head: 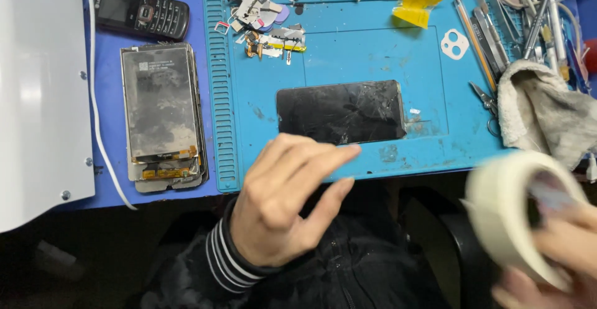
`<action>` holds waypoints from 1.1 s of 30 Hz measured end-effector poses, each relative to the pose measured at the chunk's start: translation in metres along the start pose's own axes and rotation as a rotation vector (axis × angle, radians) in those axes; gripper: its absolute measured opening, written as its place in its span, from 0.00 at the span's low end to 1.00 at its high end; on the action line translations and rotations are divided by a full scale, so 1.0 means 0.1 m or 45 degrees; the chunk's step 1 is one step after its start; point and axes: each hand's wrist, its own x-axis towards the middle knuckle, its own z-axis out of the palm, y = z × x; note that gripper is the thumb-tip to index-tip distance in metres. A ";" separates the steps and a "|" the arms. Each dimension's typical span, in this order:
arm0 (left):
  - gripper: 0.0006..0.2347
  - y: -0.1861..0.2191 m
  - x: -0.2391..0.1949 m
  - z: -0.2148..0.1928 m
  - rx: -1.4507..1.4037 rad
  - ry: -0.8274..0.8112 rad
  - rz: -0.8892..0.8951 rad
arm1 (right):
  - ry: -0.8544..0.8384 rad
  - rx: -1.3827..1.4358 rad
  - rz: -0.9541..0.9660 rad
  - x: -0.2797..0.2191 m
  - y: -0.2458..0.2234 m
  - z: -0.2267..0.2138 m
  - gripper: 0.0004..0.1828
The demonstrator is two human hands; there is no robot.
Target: Applying protective tape to a smartphone screen and trimming the edges using scissors.
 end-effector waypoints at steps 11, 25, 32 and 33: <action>0.14 0.00 0.07 -0.28 -0.394 0.058 -0.497 | 0.196 0.355 -0.557 1.58 -1.67 -0.14 0.22; 0.03 -0.18 0.30 -0.22 -0.627 0.083 -0.704 | 0.290 -0.066 -0.878 1.83 -1.73 -0.28 0.18; 0.03 -0.23 0.32 -0.24 -0.216 0.120 -0.596 | 0.321 -0.224 -0.825 1.83 -1.75 -0.41 0.35; 0.03 -0.24 0.31 -0.30 -0.096 0.173 -0.614 | 0.235 -0.510 -0.762 1.86 -1.65 -0.46 0.34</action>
